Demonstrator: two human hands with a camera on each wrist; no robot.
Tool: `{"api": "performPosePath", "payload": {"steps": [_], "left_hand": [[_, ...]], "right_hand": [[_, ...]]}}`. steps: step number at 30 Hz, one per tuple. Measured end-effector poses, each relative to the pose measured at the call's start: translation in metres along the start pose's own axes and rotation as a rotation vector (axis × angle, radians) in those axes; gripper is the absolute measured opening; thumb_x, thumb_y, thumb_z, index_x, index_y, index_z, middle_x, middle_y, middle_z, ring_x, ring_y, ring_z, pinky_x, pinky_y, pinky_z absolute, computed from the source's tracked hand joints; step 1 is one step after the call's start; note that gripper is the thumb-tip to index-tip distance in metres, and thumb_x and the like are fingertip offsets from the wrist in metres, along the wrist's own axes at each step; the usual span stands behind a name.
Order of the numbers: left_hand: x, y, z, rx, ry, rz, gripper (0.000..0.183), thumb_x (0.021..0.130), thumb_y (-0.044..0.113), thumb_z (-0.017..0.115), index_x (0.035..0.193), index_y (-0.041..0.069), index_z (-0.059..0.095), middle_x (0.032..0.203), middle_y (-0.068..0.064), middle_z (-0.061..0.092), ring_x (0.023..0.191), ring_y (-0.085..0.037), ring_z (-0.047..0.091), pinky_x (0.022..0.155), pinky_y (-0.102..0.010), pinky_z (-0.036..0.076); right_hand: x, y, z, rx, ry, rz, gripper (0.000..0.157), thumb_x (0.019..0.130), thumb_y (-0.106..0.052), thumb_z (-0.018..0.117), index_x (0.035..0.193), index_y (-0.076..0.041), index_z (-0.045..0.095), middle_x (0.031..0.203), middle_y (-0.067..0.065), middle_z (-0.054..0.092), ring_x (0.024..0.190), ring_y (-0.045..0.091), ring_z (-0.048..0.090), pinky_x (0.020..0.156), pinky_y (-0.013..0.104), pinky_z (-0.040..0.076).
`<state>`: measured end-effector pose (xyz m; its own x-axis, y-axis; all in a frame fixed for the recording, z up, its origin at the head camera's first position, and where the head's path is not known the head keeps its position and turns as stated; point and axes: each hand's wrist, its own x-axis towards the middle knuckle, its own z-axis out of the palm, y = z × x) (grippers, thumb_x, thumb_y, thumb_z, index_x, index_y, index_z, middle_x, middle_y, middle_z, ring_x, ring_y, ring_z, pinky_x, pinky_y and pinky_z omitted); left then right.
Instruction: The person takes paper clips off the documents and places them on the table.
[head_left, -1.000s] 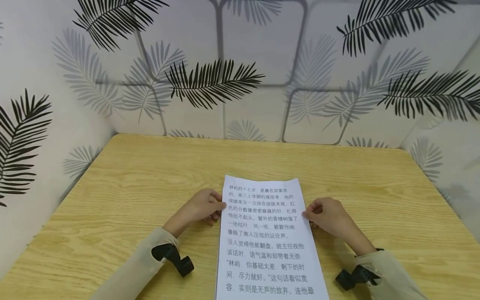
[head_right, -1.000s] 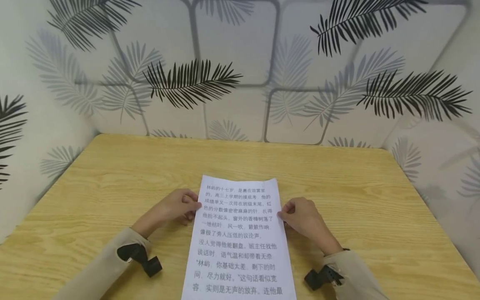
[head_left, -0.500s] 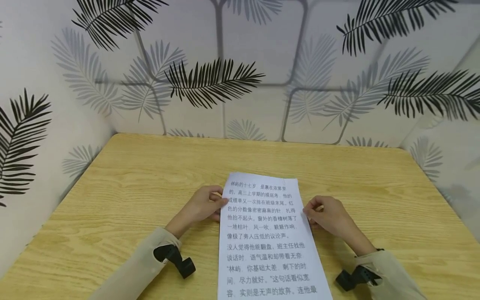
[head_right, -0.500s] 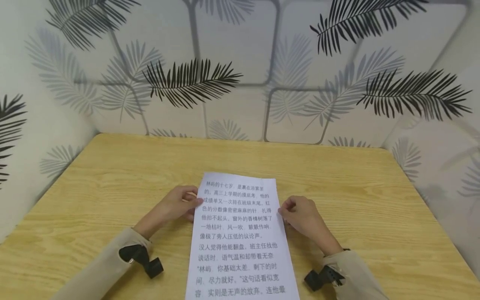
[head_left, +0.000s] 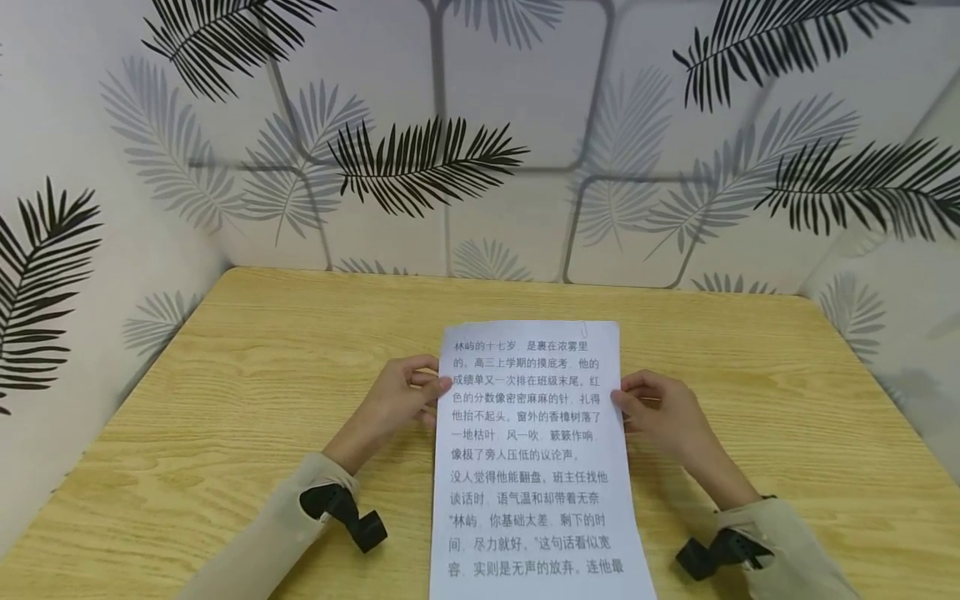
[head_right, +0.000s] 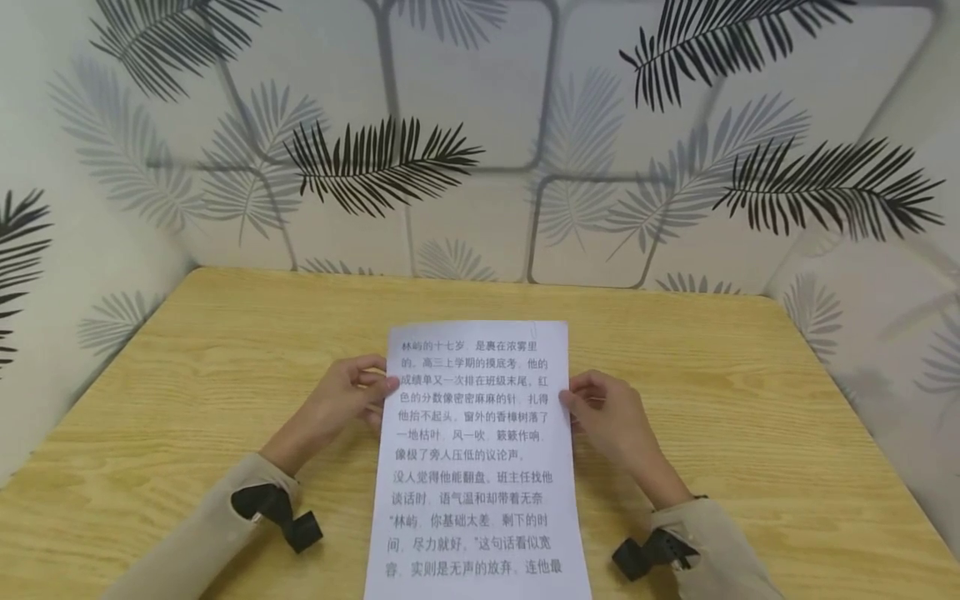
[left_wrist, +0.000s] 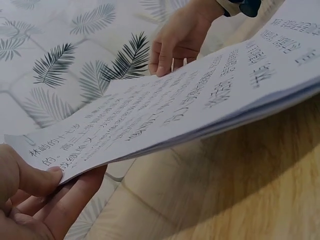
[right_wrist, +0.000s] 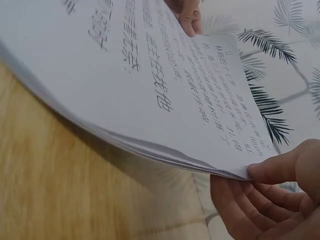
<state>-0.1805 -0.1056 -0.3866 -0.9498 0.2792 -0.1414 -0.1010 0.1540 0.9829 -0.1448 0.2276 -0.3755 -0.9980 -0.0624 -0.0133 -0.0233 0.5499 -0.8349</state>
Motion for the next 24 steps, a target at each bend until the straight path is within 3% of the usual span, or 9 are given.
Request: {"api": "performPosePath", "payload": {"steps": [5,10,16,24], "left_hand": [[0.002,0.009,-0.004,-0.035,0.066,0.048,0.023,0.092,0.007,0.064,0.111,-0.007,0.064,0.091,-0.015,0.072,0.072,-0.018,0.071,0.059,-0.033,0.061],[0.002,0.021,-0.008,-0.062,0.096,0.112,0.024,0.090,0.004,0.067,0.107,-0.012,0.066,0.088,-0.014,0.072,0.069,-0.018,0.071,0.062,-0.036,0.061],[-0.001,0.038,-0.009,-0.058,0.147,0.159,0.023,0.088,0.005,0.069,0.104,-0.011,0.068,0.088,-0.014,0.073,0.069,-0.017,0.071,0.062,-0.034,0.061],[-0.004,0.047,-0.009,-0.131,0.142,0.157,0.024,0.086,0.005,0.071,0.103,-0.012,0.068,0.086,-0.011,0.073,0.067,-0.018,0.071,0.064,-0.032,0.061]], "right_hand": [[-0.001,-0.005,-0.010,0.187,0.012,0.022,0.030,0.092,-0.014,0.067,0.110,0.010,0.062,0.096,0.009,0.069,0.079,0.012,0.068,0.071,0.033,0.061],[-0.002,-0.012,-0.022,0.296,-0.008,0.012,0.032,0.088,-0.020,0.072,0.107,0.005,0.067,0.089,-0.007,0.070,0.079,0.011,0.069,0.074,0.032,0.061],[0.000,-0.024,-0.034,0.363,-0.011,-0.063,0.016,0.087,-0.015,0.073,0.099,-0.005,0.072,0.090,-0.007,0.072,0.077,0.013,0.070,0.073,0.031,0.060],[0.000,-0.031,-0.040,0.327,0.028,-0.072,0.014,0.087,-0.016,0.073,0.097,-0.007,0.072,0.086,-0.008,0.072,0.074,0.012,0.071,0.071,0.027,0.060]]}}
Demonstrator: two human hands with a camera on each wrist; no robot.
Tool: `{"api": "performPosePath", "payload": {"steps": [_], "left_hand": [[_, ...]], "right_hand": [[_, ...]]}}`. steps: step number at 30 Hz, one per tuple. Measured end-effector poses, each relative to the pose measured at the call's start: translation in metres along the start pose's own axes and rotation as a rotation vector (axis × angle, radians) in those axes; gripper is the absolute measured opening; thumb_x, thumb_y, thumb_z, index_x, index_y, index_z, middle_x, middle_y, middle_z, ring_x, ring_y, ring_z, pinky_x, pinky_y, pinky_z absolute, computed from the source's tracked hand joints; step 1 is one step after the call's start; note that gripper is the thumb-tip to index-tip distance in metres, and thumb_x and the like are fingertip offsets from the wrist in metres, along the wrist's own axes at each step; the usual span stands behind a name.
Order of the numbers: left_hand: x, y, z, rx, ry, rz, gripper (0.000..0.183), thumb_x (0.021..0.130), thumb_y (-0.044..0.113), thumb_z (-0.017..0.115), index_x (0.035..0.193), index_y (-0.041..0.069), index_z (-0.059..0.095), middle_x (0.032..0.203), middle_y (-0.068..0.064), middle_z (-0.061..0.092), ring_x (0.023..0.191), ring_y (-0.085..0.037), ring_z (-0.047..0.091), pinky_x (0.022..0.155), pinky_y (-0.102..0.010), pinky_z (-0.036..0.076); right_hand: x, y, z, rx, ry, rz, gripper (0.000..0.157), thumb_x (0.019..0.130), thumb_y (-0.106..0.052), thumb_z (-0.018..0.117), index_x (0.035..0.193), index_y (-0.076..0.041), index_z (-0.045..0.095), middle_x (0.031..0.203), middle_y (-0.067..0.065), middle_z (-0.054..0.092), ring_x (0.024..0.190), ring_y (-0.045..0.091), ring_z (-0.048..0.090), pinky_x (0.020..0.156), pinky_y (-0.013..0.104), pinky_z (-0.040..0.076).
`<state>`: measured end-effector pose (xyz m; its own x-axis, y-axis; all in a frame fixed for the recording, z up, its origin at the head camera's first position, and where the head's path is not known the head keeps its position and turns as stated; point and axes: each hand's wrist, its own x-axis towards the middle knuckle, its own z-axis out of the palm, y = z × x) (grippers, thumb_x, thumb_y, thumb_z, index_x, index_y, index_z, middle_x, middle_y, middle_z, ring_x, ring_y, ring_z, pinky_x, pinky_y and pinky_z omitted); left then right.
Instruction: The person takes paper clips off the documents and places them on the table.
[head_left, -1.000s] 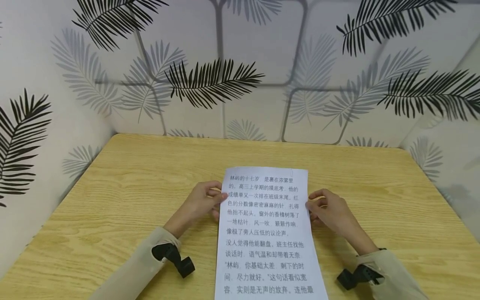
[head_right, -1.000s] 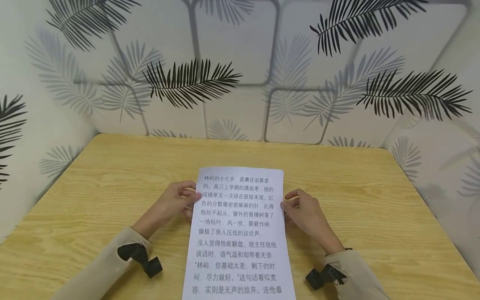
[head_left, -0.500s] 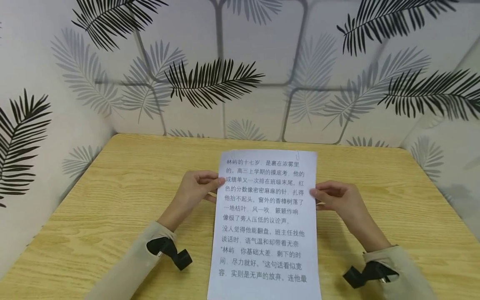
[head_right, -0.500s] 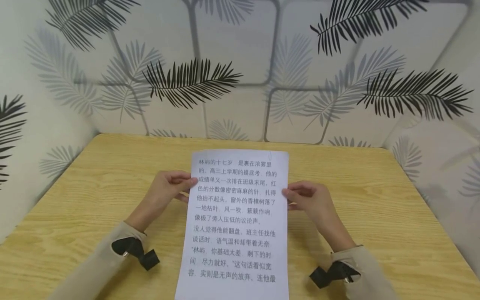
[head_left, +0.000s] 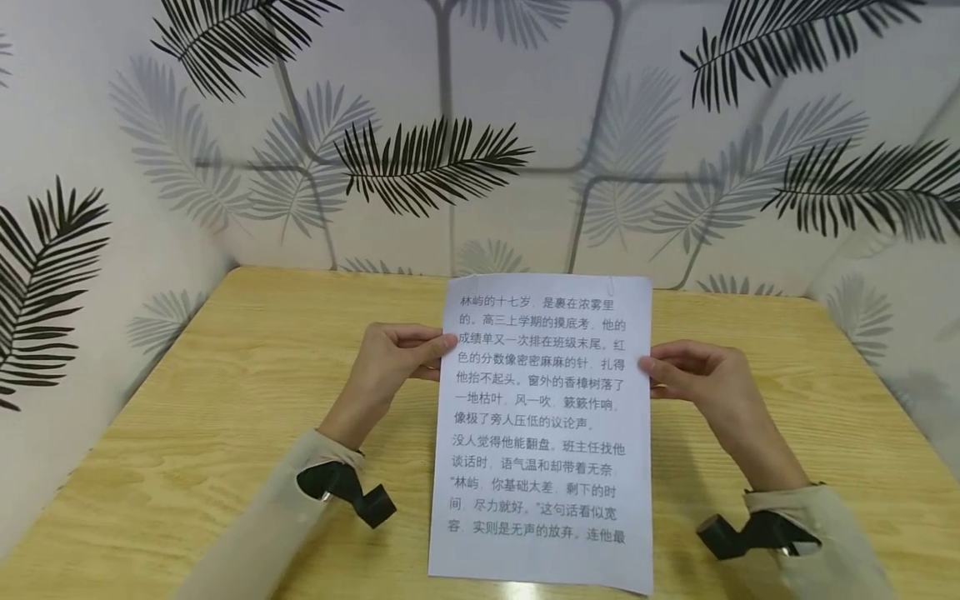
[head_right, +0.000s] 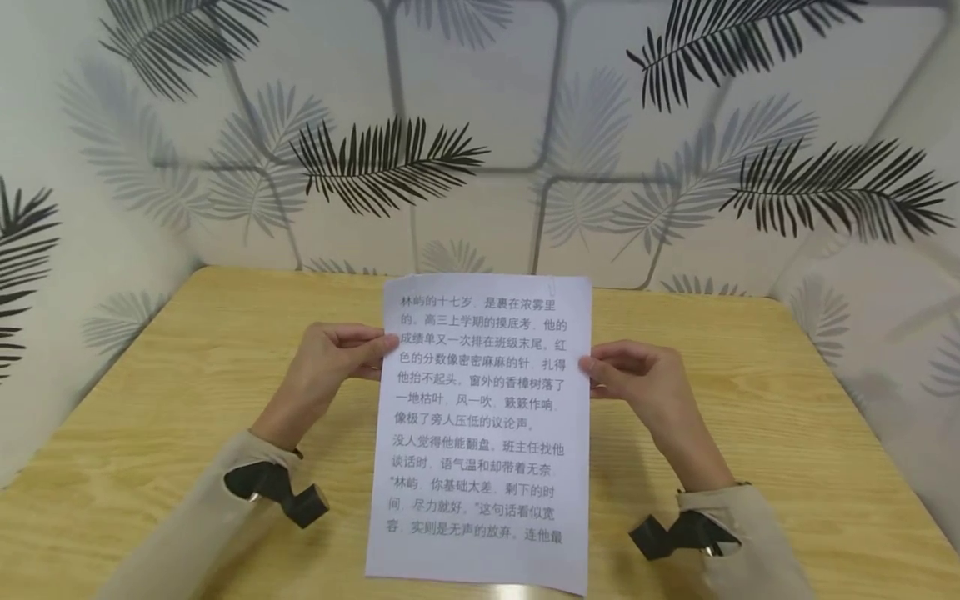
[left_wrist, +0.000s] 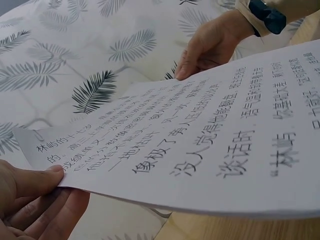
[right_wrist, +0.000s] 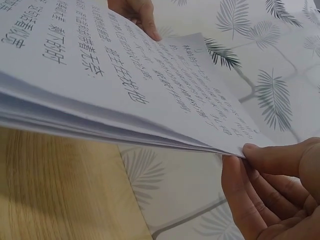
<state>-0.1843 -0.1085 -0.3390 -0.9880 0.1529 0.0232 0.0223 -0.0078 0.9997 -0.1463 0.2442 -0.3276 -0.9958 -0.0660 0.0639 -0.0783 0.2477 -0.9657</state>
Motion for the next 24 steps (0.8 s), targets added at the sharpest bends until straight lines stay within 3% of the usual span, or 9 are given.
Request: {"api": "performPosePath", "payload": {"steps": [12,24], "left_hand": [[-0.0030,0.0049,0.0023,-0.074,0.012,0.017,0.029,0.087,0.004,0.070,0.109,-0.015,0.065,0.087,-0.007,0.073,0.070,-0.015,0.071,0.067,-0.028,0.061],[-0.0046,0.0009,0.0062,-0.084,0.018,0.006,0.028,0.087,0.004,0.070,0.108,-0.015,0.065,0.080,-0.003,0.073,0.066,-0.013,0.069,0.065,-0.028,0.061]], "right_hand": [[-0.0038,-0.0074,-0.0035,0.061,0.032,-0.077,0.008,0.086,-0.008,0.073,0.093,-0.005,0.074,0.082,-0.004,0.073,0.068,0.011,0.069,0.066,0.027,0.060],[-0.0077,-0.0050,-0.0028,-0.118,0.056,-0.058,0.021,0.088,-0.017,0.072,0.099,0.000,0.070,0.081,-0.010,0.072,0.069,0.012,0.071,0.069,0.024,0.060]]}}
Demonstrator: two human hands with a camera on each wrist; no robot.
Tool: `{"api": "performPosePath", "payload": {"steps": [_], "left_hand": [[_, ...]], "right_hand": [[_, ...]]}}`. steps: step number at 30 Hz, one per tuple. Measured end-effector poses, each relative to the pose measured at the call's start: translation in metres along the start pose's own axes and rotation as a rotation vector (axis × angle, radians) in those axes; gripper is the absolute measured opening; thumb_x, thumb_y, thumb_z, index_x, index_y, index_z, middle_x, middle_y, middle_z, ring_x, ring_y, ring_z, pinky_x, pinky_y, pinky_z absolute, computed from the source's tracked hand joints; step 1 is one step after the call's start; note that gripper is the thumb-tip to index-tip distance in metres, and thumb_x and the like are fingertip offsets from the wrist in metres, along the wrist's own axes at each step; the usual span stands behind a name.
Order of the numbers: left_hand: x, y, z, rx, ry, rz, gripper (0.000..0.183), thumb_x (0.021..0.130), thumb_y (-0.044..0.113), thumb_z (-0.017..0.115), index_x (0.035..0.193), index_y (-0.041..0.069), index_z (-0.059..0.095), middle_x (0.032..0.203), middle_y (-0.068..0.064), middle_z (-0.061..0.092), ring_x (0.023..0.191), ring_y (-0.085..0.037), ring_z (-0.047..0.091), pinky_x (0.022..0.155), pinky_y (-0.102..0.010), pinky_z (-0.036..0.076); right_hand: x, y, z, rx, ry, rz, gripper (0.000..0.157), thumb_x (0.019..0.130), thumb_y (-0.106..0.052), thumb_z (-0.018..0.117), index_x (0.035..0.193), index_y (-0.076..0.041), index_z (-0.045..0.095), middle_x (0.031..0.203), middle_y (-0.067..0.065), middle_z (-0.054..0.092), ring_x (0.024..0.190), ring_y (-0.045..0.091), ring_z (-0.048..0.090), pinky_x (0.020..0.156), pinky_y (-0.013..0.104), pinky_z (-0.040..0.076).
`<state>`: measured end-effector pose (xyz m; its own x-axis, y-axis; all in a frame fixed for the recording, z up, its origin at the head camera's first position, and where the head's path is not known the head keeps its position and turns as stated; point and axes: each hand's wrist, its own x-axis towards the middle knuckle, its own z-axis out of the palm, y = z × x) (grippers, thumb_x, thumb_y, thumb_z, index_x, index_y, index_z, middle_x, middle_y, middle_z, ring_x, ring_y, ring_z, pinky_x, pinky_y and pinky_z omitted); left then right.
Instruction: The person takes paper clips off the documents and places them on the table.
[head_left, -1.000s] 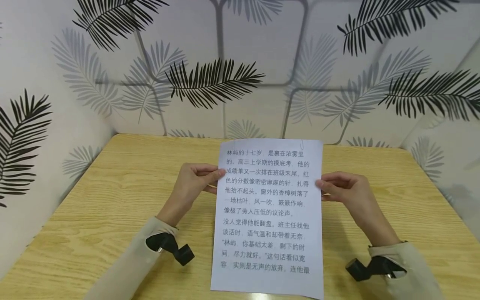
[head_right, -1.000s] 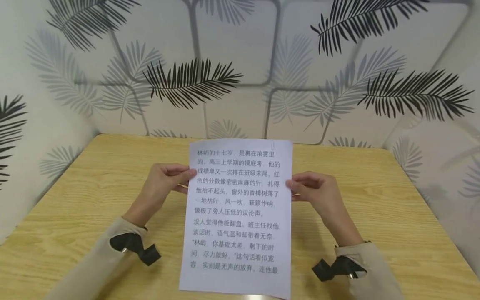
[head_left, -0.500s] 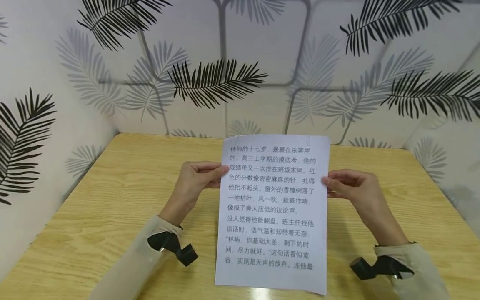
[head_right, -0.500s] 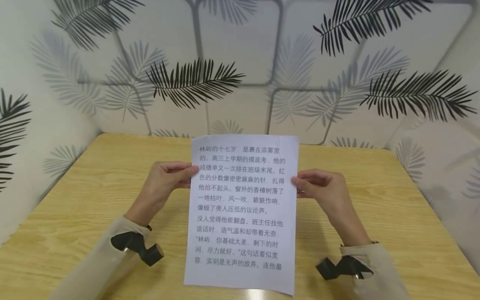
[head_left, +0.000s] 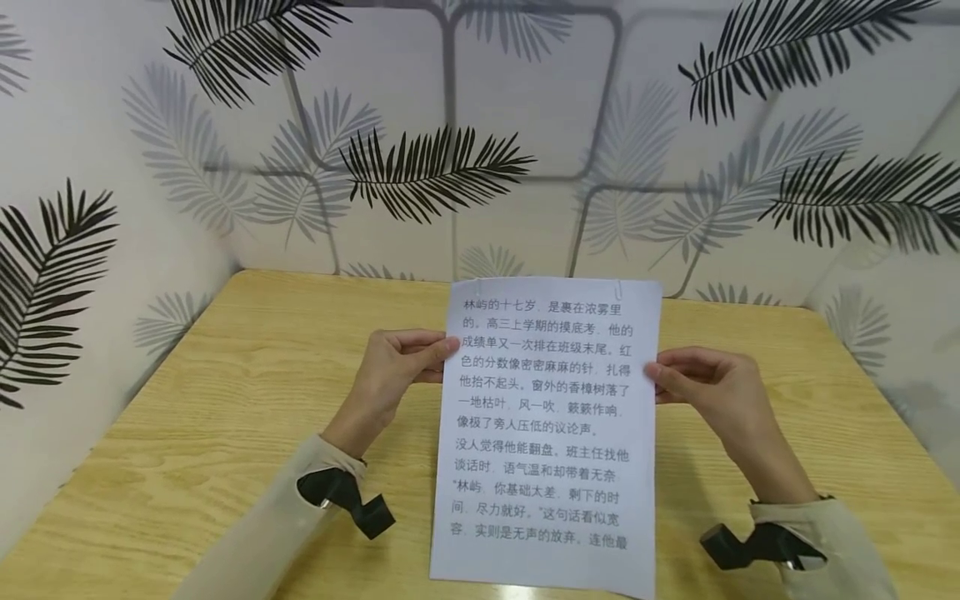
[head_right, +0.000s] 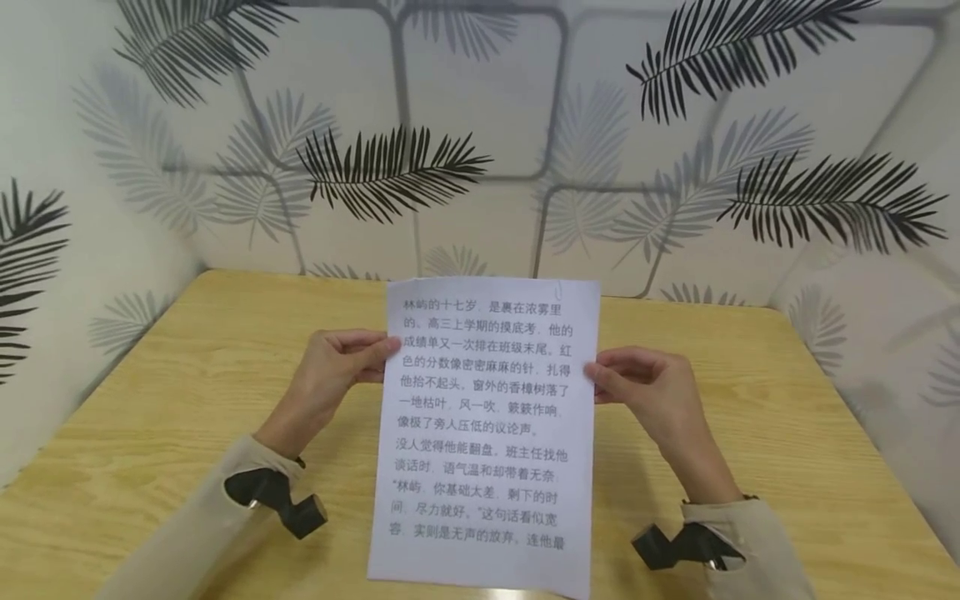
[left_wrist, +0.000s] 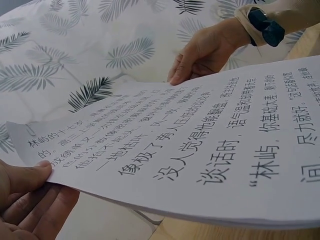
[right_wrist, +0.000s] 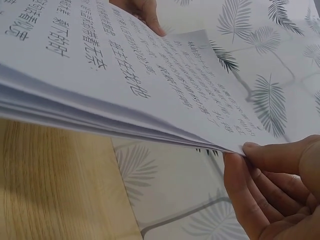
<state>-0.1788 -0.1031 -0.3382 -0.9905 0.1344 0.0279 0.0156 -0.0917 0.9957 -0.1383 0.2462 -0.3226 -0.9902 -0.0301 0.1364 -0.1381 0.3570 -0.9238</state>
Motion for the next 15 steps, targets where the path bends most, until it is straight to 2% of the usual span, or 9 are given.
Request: {"api": "performPosePath", "payload": {"steps": [4,9,15], "left_hand": [[0.0002,0.0002,-0.0021,0.017,-0.005,0.014,0.027,0.087,0.005,0.070,0.108,-0.013,0.066,0.083,-0.007,0.074,0.068,-0.015,0.070,0.066,-0.028,0.061],[-0.0052,-0.0041,-0.0021,0.029,-0.031,-0.009,0.027,0.088,0.004,0.069,0.108,-0.014,0.066,0.085,-0.009,0.074,0.069,-0.015,0.070,0.067,-0.029,0.061],[-0.0026,-0.0021,-0.0009,0.017,-0.013,0.019,0.029,0.087,0.004,0.070,0.107,-0.015,0.065,0.083,-0.009,0.074,0.066,-0.013,0.069,0.066,-0.027,0.060]], "right_hand": [[0.0014,0.0007,-0.0001,0.002,-0.012,-0.001,0.023,0.088,-0.016,0.072,0.101,0.002,0.068,0.082,-0.011,0.072,0.069,0.012,0.071,0.070,0.023,0.059],[-0.0019,0.0038,-0.0010,0.023,-0.043,0.020,0.021,0.088,-0.012,0.071,0.100,0.005,0.068,0.081,-0.009,0.073,0.069,0.014,0.071,0.069,0.025,0.060],[0.0006,-0.0011,-0.0040,0.056,-0.048,-0.012,0.014,0.089,-0.012,0.070,0.099,-0.004,0.070,0.082,-0.008,0.073,0.071,0.014,0.071,0.070,0.026,0.060]]}}
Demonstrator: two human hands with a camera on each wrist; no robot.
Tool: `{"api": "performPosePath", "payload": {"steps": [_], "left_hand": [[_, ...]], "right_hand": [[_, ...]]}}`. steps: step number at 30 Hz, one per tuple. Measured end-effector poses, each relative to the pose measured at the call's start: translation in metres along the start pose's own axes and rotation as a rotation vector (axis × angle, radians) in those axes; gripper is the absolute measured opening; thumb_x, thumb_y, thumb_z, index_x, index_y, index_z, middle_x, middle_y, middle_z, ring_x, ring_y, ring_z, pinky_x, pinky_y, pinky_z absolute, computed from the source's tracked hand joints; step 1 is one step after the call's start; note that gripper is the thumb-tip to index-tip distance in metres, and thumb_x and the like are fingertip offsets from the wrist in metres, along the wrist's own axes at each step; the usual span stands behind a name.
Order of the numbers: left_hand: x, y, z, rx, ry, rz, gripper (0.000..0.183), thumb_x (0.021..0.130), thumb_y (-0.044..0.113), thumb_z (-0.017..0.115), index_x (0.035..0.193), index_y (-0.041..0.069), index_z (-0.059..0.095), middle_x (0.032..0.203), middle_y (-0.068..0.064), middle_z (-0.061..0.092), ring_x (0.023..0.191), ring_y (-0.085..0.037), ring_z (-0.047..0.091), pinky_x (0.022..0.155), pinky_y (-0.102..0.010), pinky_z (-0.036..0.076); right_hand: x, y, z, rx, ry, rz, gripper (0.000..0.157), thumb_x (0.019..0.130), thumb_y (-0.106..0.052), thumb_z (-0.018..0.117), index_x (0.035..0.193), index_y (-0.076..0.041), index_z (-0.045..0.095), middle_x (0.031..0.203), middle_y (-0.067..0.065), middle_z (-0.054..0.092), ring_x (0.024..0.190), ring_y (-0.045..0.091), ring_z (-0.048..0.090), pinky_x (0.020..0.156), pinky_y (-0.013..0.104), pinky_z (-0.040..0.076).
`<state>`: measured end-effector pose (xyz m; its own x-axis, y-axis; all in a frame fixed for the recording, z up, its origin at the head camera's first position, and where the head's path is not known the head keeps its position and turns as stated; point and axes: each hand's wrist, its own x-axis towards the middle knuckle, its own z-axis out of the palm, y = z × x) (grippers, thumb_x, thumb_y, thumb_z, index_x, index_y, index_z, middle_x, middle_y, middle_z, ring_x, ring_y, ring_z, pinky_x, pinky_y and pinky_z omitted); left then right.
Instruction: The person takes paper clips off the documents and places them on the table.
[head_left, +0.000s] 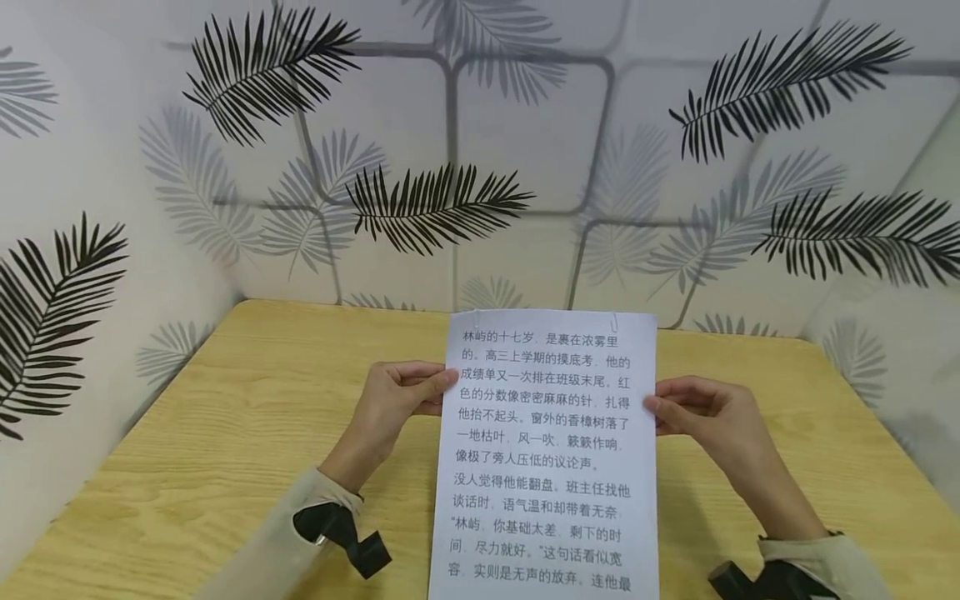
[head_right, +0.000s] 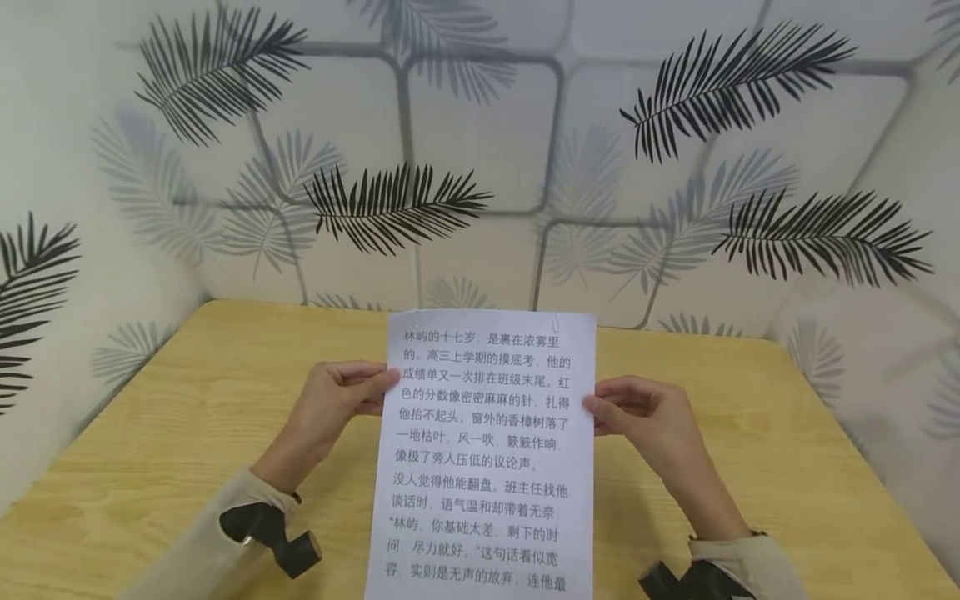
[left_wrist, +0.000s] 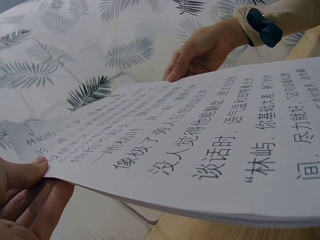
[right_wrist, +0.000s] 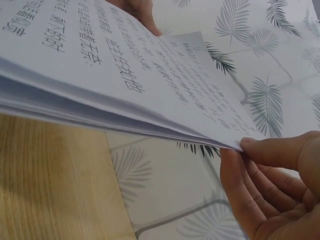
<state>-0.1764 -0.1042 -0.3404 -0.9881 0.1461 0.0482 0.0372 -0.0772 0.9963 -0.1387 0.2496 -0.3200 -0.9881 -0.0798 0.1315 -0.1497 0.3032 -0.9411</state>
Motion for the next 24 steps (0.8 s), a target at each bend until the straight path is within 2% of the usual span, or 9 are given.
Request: {"api": "performPosePath", "payload": {"steps": [6,12,16,24], "left_hand": [[0.0006,-0.0021,0.0034,-0.026,-0.010,-0.002,0.027,0.088,0.002,0.068,0.108,-0.016,0.065,0.081,-0.007,0.074,0.066,-0.014,0.069,0.064,-0.026,0.060],[0.0007,-0.0032,0.0055,-0.031,-0.019,0.006,0.029,0.088,0.004,0.069,0.108,-0.016,0.064,0.080,-0.005,0.073,0.065,-0.013,0.068,0.064,-0.026,0.060],[0.0004,-0.0038,0.0054,-0.005,-0.002,0.016,0.028,0.087,0.004,0.070,0.108,-0.015,0.065,0.081,-0.007,0.074,0.065,-0.012,0.067,0.065,-0.026,0.060],[0.0052,-0.0020,0.0035,0.065,0.056,0.042,0.027,0.087,0.005,0.071,0.107,-0.012,0.068,0.086,-0.012,0.074,0.065,-0.012,0.068,0.064,-0.026,0.060]], "right_hand": [[-0.0038,-0.0015,-0.0019,0.037,0.010,-0.030,0.015,0.088,-0.005,0.070,0.103,-0.004,0.069,0.084,-0.007,0.072,0.071,0.013,0.071,0.067,0.027,0.060],[-0.0035,-0.0019,-0.0049,0.012,0.003,-0.037,0.017,0.088,-0.004,0.069,0.105,0.000,0.068,0.083,-0.007,0.072,0.071,0.013,0.071,0.067,0.028,0.060],[-0.0039,-0.0035,-0.0049,-0.013,0.006,-0.026,0.020,0.088,-0.006,0.070,0.106,0.002,0.067,0.084,-0.008,0.071,0.072,0.013,0.071,0.067,0.027,0.060],[0.0000,-0.0044,-0.0041,0.031,-0.003,-0.057,0.015,0.087,-0.004,0.070,0.100,0.003,0.067,0.083,-0.005,0.073,0.070,0.015,0.071,0.067,0.030,0.060]]}}
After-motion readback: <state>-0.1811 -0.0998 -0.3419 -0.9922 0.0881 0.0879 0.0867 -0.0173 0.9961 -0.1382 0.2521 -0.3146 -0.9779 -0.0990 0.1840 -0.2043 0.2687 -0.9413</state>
